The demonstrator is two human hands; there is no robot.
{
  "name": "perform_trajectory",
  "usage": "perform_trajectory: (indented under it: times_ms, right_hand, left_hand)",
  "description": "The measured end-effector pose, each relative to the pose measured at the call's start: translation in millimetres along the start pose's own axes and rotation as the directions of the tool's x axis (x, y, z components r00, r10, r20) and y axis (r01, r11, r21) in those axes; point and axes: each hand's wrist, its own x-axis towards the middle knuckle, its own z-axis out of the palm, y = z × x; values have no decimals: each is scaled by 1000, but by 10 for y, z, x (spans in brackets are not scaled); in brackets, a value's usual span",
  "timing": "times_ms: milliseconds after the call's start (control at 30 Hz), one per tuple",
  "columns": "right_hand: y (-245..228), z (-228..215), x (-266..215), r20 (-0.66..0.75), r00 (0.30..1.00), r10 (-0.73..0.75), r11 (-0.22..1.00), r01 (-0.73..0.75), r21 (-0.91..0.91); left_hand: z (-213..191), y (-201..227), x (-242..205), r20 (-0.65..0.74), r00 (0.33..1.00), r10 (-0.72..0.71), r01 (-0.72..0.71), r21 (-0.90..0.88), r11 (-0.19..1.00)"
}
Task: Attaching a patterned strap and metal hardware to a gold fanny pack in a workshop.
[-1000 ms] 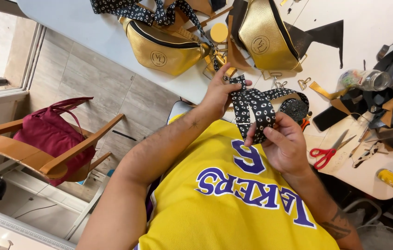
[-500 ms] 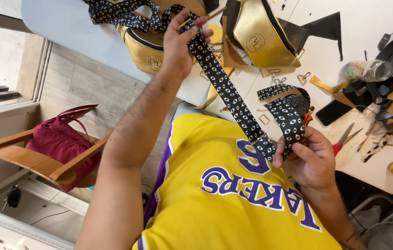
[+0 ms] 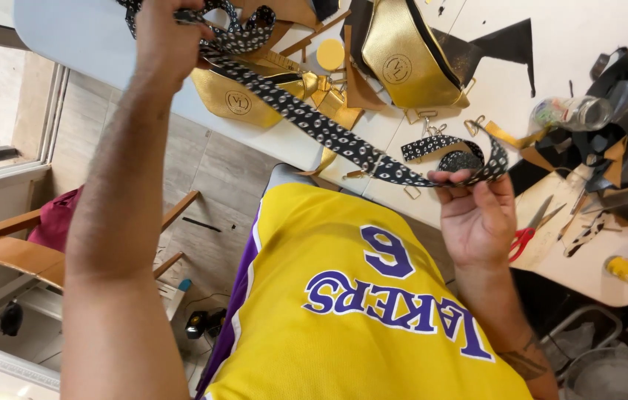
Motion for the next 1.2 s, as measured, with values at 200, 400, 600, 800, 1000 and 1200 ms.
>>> perform_trajectory:
  times_ms: [200, 400, 600, 800, 1000, 1200]
  right_hand:
    - [622, -55, 142, 31, 983, 183, 973, -186, 138]
    - [1160, 169, 426, 69, 929, 363, 905, -369, 213]
    - [1729, 680, 839, 145, 948, 284, 951, -298, 85]
    - [2010, 945, 922, 59, 930, 362, 932, -360, -37]
    - [1709, 911, 614, 42, 918, 395, 919, -395, -7]
    - [1193, 466, -35, -131, 979, 157, 985, -145, 95]
  left_hand:
    - [-812, -203, -75, -104, 994, 17, -12, 49, 999]
    - [-1489, -467, 140, -286, 916, 282, -263, 103, 959]
    - [-2050, -870, 528, -380, 655, 653, -590, 282, 757]
    - [-2358, -1002, 812, -390, 503, 771, -642, 429, 636]
    - [-1584, -215, 578, 18, 539, 842, -836, 136, 532]
    - [-453, -445, 850, 365, 887, 284, -392, 270, 879]
